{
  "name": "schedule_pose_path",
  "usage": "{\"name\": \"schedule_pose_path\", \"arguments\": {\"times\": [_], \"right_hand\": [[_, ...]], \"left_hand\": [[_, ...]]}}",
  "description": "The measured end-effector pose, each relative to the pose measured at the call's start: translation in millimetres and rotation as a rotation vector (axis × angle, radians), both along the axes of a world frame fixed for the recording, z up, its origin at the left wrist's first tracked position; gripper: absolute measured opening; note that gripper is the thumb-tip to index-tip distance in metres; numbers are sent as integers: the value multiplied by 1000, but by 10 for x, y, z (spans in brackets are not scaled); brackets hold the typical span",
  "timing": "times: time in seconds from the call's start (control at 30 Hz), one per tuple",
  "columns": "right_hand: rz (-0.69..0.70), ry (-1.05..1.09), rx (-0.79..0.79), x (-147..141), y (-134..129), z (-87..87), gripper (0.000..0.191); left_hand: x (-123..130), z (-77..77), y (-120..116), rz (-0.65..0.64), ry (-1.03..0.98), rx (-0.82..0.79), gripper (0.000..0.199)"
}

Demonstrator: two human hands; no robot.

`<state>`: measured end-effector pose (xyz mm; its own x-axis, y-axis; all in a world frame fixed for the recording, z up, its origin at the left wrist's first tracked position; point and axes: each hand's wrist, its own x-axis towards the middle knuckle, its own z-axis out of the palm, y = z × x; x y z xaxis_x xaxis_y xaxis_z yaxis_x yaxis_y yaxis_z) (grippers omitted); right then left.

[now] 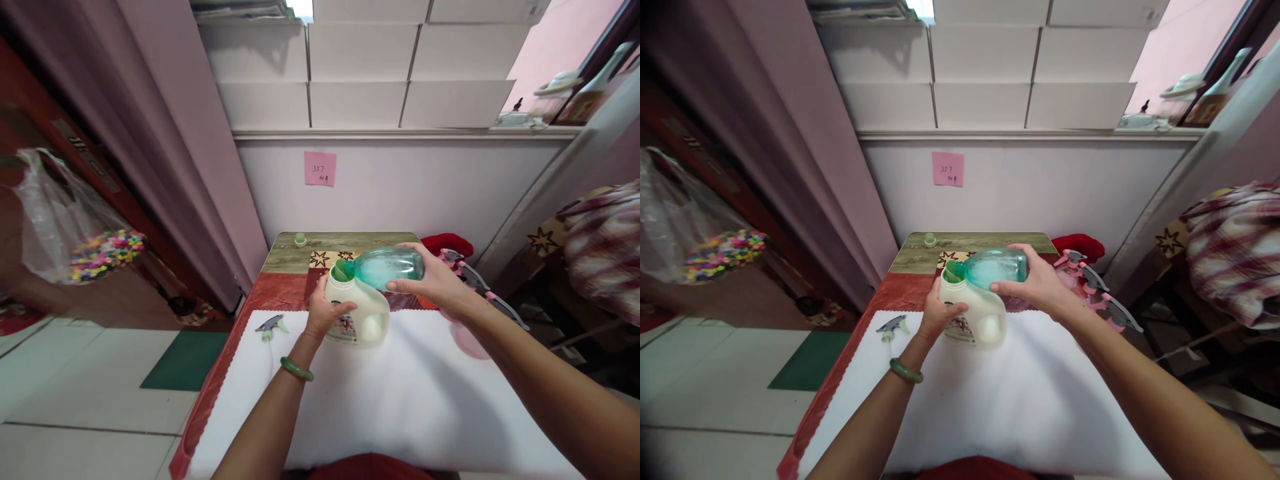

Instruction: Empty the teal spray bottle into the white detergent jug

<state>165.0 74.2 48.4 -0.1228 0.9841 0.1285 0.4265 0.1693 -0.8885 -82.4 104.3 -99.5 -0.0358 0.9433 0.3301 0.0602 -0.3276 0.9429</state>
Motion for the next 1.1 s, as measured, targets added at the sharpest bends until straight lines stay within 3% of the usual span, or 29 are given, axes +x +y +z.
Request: {"name": "schedule_pose_path", "arguments": {"times": [0.67,1.1], "right_hand": [[-34,-344,73,-50,-47,345,87],[-31,-372,84,-106,-76,423,86]], "left_hand": [[-4,-25,2,-42,-33,5,86],[0,-9,-9,-24,-27,-18,86]]}}
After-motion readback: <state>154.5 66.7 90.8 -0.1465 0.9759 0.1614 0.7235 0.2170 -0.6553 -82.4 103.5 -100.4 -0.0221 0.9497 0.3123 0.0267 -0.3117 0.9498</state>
